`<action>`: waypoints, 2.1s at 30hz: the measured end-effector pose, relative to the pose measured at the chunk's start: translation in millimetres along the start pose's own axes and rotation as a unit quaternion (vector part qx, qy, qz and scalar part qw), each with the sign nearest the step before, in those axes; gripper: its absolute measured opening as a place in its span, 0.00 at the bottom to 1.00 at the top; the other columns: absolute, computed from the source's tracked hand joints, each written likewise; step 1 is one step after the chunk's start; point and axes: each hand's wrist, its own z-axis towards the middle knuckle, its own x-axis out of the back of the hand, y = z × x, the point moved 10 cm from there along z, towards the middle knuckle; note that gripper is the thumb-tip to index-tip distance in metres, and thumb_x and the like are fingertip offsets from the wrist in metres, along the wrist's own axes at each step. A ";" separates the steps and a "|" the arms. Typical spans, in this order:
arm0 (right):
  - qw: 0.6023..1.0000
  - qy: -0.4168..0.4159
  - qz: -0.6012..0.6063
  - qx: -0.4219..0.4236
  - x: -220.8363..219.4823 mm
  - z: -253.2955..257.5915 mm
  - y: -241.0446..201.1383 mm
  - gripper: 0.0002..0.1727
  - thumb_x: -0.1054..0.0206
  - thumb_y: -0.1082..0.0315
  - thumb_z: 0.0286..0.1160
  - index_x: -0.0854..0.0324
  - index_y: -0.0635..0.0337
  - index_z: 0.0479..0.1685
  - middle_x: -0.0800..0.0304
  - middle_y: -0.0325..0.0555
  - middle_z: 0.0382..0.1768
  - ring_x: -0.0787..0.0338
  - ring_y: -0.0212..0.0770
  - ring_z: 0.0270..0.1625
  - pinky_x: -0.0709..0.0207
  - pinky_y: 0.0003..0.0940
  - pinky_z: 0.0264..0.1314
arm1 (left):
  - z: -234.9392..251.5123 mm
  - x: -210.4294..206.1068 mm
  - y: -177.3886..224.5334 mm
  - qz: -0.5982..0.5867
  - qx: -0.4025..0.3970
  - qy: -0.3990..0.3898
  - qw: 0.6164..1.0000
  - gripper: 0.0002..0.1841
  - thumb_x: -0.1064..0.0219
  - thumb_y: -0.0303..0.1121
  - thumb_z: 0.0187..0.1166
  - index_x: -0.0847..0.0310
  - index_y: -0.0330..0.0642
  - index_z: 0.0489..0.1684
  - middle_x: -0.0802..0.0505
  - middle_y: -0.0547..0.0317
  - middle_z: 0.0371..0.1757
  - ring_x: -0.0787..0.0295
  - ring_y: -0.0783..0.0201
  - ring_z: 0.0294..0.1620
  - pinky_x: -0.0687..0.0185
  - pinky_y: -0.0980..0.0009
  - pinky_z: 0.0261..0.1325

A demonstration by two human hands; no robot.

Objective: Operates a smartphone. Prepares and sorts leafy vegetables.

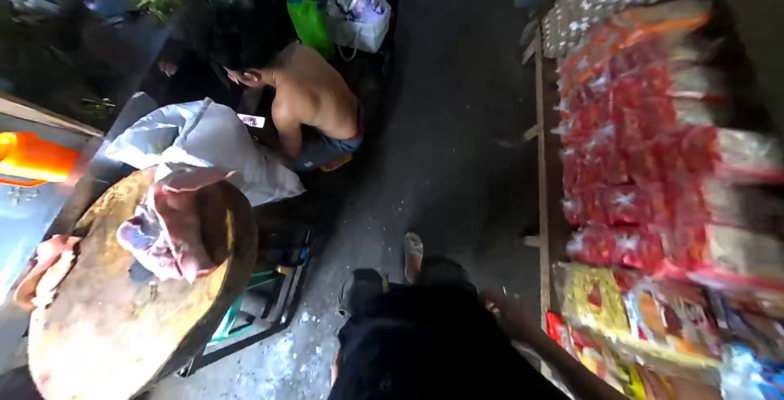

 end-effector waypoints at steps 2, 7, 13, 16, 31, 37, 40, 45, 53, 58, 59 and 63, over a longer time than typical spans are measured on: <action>0.995 -0.092 -0.035 -0.016 28.3 51.5 -21.7 0.22 0.39 0.71 0.85 0.24 0.69 0.76 0.21 0.69 0.73 0.22 0.63 0.78 0.35 0.57 0.84 | 15.1 2.4 86.7 -0.141 -0.007 0.002 0.990 0.22 0.59 0.31 0.96 0.25 0.19 0.68 0.11 0.32 0.61 0.14 0.53 0.61 0.21 0.61 0.69; 0.995 -0.078 -0.047 -0.048 96.7 168.6 -54.3 0.25 0.48 0.61 0.94 0.29 0.69 0.81 0.24 0.69 0.77 0.24 0.64 0.81 0.36 0.58 0.86 | 68.3 4.5 242.2 -0.212 0.051 -0.118 0.969 0.29 0.47 0.41 0.93 0.43 0.39 0.90 0.20 0.42 0.78 0.21 0.53 0.76 0.26 0.54 0.78; 0.983 0.032 -0.175 -0.041 180.8 324.0 -97.8 0.22 0.46 0.71 0.90 0.28 0.73 0.77 0.23 0.75 0.74 0.24 0.72 0.78 0.35 0.66 0.81 | 230.1 55.8 391.9 0.120 -0.011 -0.084 0.989 0.36 0.31 0.53 0.81 0.31 0.41 0.85 0.24 0.38 0.83 0.29 0.42 0.84 0.36 0.42 0.85; 0.990 0.121 -0.067 -0.017 252.8 357.8 -145.5 0.22 0.42 0.74 0.85 0.25 0.71 0.76 0.20 0.72 0.71 0.21 0.68 0.75 0.32 0.62 0.81 | 286.8 80.9 483.7 0.193 -0.069 -0.087 0.975 0.35 0.29 0.51 0.80 0.27 0.37 0.80 0.23 0.37 0.81 0.29 0.43 0.84 0.37 0.45 0.86; 0.866 0.257 -0.268 0.334 574.5 372.5 -434.9 0.16 0.33 0.64 0.76 0.10 0.72 0.43 0.07 0.66 0.50 0.06 0.63 0.50 0.13 0.59 0.53 | 348.7 -74.4 833.6 -0.012 -0.227 -0.325 0.918 0.33 0.60 0.53 0.95 0.18 0.34 0.69 0.09 0.45 0.63 0.12 0.58 0.64 0.21 0.56 0.73; 0.733 0.213 -0.208 0.612 620.9 405.3 -555.2 0.12 0.32 0.59 0.82 0.09 0.56 0.51 0.06 0.47 0.52 0.09 0.41 0.59 0.19 0.33 0.68 | 343.1 -97.6 969.3 -0.488 -0.160 -0.326 0.794 0.44 0.72 0.70 0.86 0.24 0.39 0.69 0.07 0.47 0.56 0.08 0.54 0.57 0.10 0.52 0.59; 0.689 0.140 -0.154 0.695 628.5 427.5 -573.6 0.12 0.32 0.60 0.84 0.13 0.54 0.57 0.09 0.46 0.59 0.14 0.42 0.67 0.23 0.36 0.75 | 336.0 -63.3 1030.3 -0.623 -0.199 -0.321 0.685 0.51 0.55 0.86 0.64 0.20 0.51 0.71 0.08 0.46 0.62 0.09 0.49 0.60 0.10 0.50 0.58; 0.730 0.070 -0.073 0.676 673.6 468.0 -581.7 0.19 0.25 0.50 0.76 0.14 0.45 0.62 0.15 0.43 0.67 0.19 0.40 0.75 0.23 0.39 0.78 | 338.0 -33.8 1061.4 -0.603 -0.312 -0.233 0.696 0.60 0.47 0.91 0.46 0.17 0.48 0.68 0.07 0.50 0.56 0.08 0.52 0.56 0.11 0.51 0.60; 0.839 0.021 0.085 0.536 728.2 555.0 -606.1 0.19 0.33 0.58 0.81 0.16 0.63 0.60 0.13 0.44 0.62 0.11 0.35 0.60 0.13 0.34 0.64 | 336.7 -37.0 1059.7 -0.611 -0.366 -0.178 0.679 0.47 0.40 0.81 0.62 0.18 0.51 0.70 0.09 0.53 0.61 0.10 0.51 0.61 0.15 0.45 0.67; 0.846 -0.172 0.227 0.450 687.5 572.8 -624.0 0.22 0.36 0.56 0.81 0.21 0.61 0.67 0.11 0.46 0.59 0.09 0.41 0.56 0.11 0.40 0.60 | 338.7 -50.8 1061.9 -0.628 -0.336 -0.203 0.672 0.56 0.51 0.89 0.57 0.23 0.52 0.75 0.10 0.49 0.60 0.09 0.49 0.58 0.12 0.45 0.61; 0.843 -0.190 0.227 0.449 683.9 572.4 -629.7 0.24 0.36 0.55 0.80 0.22 0.61 0.68 0.11 0.46 0.60 0.09 0.41 0.56 0.11 0.39 0.59 | 340.0 -51.6 1060.2 -0.622 -0.333 -0.190 0.683 0.55 0.52 0.89 0.57 0.22 0.53 0.74 0.09 0.50 0.60 0.09 0.51 0.58 0.12 0.46 0.60; 0.843 -0.172 0.174 0.478 686.1 571.1 -656.2 0.27 0.39 0.55 0.80 0.23 0.65 0.70 0.11 0.45 0.58 0.10 0.35 0.53 0.13 0.30 0.54 | 335.4 -52.4 1071.7 -0.602 -0.342 -0.193 0.695 0.51 0.49 0.86 0.60 0.17 0.53 0.70 0.06 0.51 0.59 0.07 0.55 0.59 0.11 0.53 0.61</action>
